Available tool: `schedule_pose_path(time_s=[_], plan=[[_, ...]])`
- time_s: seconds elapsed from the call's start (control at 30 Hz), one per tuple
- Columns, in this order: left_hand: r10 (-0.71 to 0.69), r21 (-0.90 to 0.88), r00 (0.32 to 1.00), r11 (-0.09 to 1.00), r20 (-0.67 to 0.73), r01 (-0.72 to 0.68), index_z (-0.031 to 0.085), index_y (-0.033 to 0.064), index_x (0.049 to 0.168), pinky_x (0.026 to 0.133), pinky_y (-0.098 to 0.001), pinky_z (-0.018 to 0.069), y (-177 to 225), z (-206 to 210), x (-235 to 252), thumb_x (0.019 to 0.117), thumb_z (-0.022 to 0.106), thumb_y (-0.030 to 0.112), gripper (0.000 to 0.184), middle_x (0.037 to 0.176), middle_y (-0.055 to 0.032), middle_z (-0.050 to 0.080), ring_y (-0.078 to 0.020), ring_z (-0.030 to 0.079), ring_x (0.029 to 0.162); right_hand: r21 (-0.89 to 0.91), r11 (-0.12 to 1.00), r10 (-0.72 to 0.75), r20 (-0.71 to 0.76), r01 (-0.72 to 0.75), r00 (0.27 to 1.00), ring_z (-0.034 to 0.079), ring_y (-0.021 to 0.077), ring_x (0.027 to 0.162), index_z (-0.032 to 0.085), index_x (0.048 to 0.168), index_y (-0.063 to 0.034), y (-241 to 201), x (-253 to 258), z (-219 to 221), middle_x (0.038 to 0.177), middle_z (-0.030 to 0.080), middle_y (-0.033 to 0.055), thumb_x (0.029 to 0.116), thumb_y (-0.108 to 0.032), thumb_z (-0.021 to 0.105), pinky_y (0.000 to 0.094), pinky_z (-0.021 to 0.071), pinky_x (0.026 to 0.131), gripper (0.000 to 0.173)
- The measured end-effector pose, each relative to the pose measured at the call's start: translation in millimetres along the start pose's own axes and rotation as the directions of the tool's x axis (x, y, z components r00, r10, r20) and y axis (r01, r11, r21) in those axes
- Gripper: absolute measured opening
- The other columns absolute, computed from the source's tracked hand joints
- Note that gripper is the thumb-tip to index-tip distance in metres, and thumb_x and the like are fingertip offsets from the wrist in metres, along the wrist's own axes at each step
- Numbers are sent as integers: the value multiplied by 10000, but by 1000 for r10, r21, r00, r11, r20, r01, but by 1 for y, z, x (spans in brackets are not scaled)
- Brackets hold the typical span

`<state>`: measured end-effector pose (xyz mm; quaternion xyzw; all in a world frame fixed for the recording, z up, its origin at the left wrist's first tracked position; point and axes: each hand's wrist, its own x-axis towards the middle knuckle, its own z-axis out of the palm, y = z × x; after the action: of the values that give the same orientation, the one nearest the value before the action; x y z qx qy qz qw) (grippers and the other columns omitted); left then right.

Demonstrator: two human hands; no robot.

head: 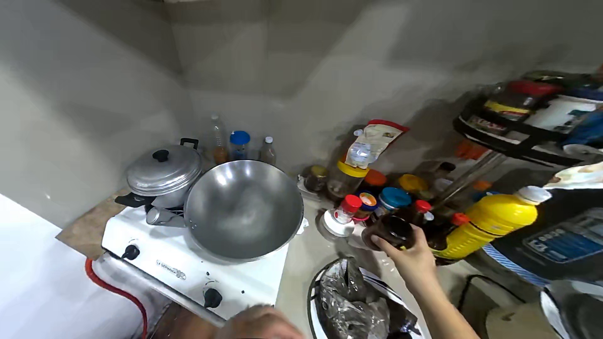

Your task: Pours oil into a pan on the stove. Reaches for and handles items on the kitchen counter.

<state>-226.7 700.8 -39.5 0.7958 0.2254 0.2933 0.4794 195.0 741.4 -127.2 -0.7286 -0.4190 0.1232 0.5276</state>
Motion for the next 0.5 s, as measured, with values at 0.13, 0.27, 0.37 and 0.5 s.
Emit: schedule_pose_path(time_s=[0.13,0.27,0.37,0.5], plan=[[339,560,924,737,178,-378,582,263,1430,1112,-484,454,23,31,83,1010,621,301,423,1520,-70,525,-301,480,1414,409,912,-77,223,-21,972,682,160,1095,363,1478,-11,-42,-51,-15,1260,648,100,672,-330,902,351,610,907,1020],[389,708,813,411,434,-574,489,321,1515,1047,-515,481,54,39,140,1053,492,427,475,1562,-69,483,-332,520,1373,540,839,-326,409,62,852,689,70,1085,539,1410,-146,-62,-96,-17,1209,714,-54,732,-403,901,297,593,944,810],[353,599,702,368,618,-712,623,224,1379,771,-440,532,61,30,156,1066,489,390,379,1251,-106,651,-304,648,1032,544,819,-485,482,185,729,645,-29,1121,556,1399,-231,-71,-106,-19,1229,689,-164,792,-455,855,226,558,991,713],[339,533,616,312,711,-787,653,159,1301,690,-418,534,68,19,158,1042,508,455,419,1100,-116,660,-289,655,894,618,773,-558,556,143,616,648,21,1151,560,1408,-183,-84,-104,-21,1264,686,-104,777,-363,886,265,555,1022,732]])
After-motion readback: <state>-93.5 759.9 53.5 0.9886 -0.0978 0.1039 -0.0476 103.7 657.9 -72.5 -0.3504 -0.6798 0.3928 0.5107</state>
